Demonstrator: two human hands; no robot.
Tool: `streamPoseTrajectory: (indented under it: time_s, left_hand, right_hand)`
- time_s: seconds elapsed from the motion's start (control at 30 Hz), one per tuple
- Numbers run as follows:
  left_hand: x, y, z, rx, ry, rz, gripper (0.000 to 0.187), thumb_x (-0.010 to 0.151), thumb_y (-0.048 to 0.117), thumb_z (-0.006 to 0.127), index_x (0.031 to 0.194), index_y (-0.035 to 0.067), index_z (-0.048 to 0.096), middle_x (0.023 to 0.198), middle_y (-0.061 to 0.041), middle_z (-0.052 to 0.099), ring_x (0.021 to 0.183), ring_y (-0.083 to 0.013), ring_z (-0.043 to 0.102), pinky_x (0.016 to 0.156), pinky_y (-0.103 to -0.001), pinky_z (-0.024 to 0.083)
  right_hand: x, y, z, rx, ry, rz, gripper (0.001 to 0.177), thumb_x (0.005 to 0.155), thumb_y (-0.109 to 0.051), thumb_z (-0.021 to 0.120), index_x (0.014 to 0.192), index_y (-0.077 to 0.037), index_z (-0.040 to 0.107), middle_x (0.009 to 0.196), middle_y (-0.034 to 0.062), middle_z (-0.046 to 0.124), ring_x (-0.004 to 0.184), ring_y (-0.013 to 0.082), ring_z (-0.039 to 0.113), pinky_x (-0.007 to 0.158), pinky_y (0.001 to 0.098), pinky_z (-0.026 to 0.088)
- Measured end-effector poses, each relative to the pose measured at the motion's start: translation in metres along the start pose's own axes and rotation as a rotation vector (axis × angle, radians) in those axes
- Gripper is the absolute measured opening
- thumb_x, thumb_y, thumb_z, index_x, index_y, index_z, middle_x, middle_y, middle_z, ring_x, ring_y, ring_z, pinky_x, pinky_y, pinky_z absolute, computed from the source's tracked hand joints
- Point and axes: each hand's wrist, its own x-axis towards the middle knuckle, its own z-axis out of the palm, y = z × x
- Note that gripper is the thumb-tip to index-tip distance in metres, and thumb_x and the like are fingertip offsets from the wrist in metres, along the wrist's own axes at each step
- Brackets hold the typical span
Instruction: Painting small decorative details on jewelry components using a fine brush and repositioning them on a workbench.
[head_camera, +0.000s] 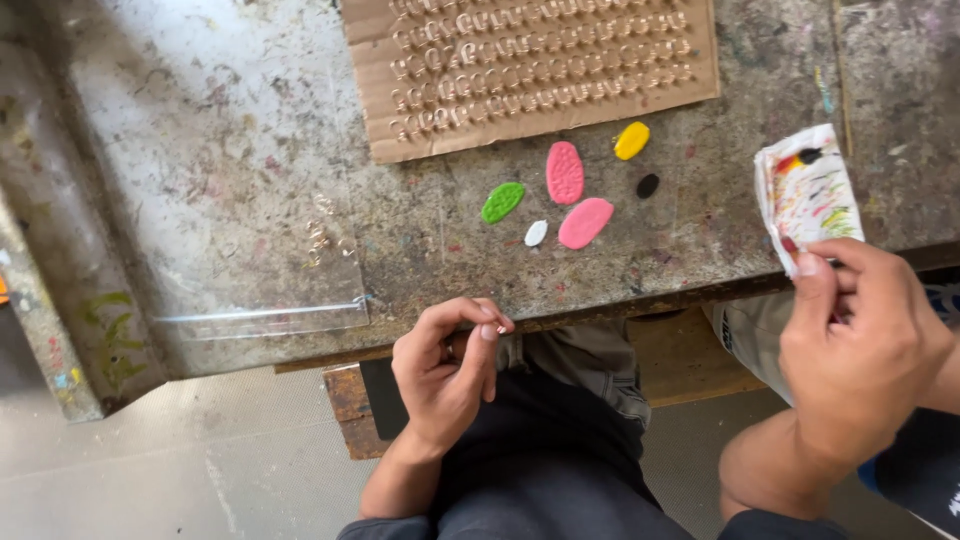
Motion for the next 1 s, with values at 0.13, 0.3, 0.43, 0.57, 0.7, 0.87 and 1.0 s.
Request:
streamPoseTrajectory:
  time_s: [0.13, 0.3, 0.43, 0.57, 0.7, 0.87, 1.0]
  left_hand:
    - [0.000, 0.003, -0.001, 0.001, 0.007, 0.009, 0.003, 0.103, -0.004, 0.056, 0.106, -0.004, 0.057, 0.081, -0.014, 0.062, 0.040, -0.0097, 0.050, 0.084, -0.033, 0.063]
    - [0.001, 0.009, -0.005, 0.033, -0.039, -0.060, 0.004, 0.104, -0.001, 0.056, 0.106, -0.003, 0.060, 0.090, -0.015, 0.070, 0.040, -0.0080, 0.051, 0.052, -0.018, 0.046]
    - [0.001, 0.011, -0.011, 0.060, -0.070, -0.080, 0.003, 0.105, -0.001, 0.057, 0.106, -0.001, 0.060, 0.094, -0.014, 0.071, 0.041, -0.0083, 0.052, 0.047, -0.017, 0.042]
    - [0.001, 0.012, -0.013, 0.220, -0.072, -0.086, 0.002, 0.103, 0.007, 0.063, 0.102, 0.007, 0.065, 0.093, -0.004, 0.073, 0.052, -0.0036, 0.044, 0.052, -0.018, 0.038]
    - [0.001, 0.011, -0.013, 0.264, -0.085, -0.071, 0.004, 0.101, 0.006, 0.064, 0.098, 0.008, 0.065, 0.090, -0.001, 0.071, 0.054, -0.0020, 0.039, 0.053, -0.016, 0.034]
    - [0.001, 0.010, -0.012, 0.252, -0.078, -0.045, 0.003, 0.100, 0.004, 0.064, 0.098, 0.006, 0.064, 0.087, -0.002, 0.070, 0.053, -0.0030, 0.039, 0.052, -0.017, 0.034]
    - [0.001, 0.009, -0.010, 0.266, -0.065, -0.049, 0.002, 0.101, 0.005, 0.063, 0.098, 0.006, 0.063, 0.084, -0.003, 0.070, 0.053, -0.0037, 0.041, 0.051, -0.017, 0.034]
  right_hand:
    - [-0.020, -0.003, 0.001, 0.059, 0.009, 0.075, 0.012, 0.131, 0.021, 0.068, 0.134, 0.014, 0.077, 0.125, 0.0232, 0.077, 0.110, 0.0355, 0.074, 0.102, 0.0460, 0.054]
    - [-0.042, 0.014, 0.046, 0.755, 0.524, 0.153, 0.024, 0.120, 0.023, 0.042, 0.098, 0.020, 0.052, 0.095, 0.0426, 0.050, 0.066, 0.0518, 0.062, 0.053, 0.0452, 0.037]
    - [-0.007, -0.017, 0.063, 0.958, 0.432, -0.092, 0.021, 0.107, 0.003, 0.067, 0.121, -0.005, 0.054, 0.101, 0.0243, 0.053, 0.084, 0.0493, 0.065, 0.076, 0.0527, 0.055]
    - [0.039, -0.075, 0.054, 0.920, 0.307, -0.263, 0.015, 0.102, -0.011, 0.072, 0.103, 0.001, 0.064, 0.105, 0.0196, 0.052, 0.085, 0.0323, 0.062, 0.080, 0.0417, 0.057]
    - [0.061, -0.077, 0.054, 0.703, 0.169, -0.356, 0.013, 0.113, -0.001, 0.064, 0.113, 0.011, 0.060, 0.106, 0.0281, 0.063, 0.095, 0.0400, 0.065, 0.088, 0.0482, 0.056]
    - [0.073, -0.067, 0.049, 0.510, 0.185, -0.340, 0.017, 0.117, 0.000, 0.067, 0.107, 0.013, 0.063, 0.101, 0.0261, 0.069, 0.100, 0.0403, 0.059, 0.093, 0.0485, 0.048]
    - [0.073, -0.063, 0.050, 0.450, 0.169, -0.328, 0.019, 0.117, -0.001, 0.067, 0.105, 0.014, 0.066, 0.103, 0.0259, 0.069, 0.101, 0.0408, 0.059, 0.093, 0.0487, 0.048]
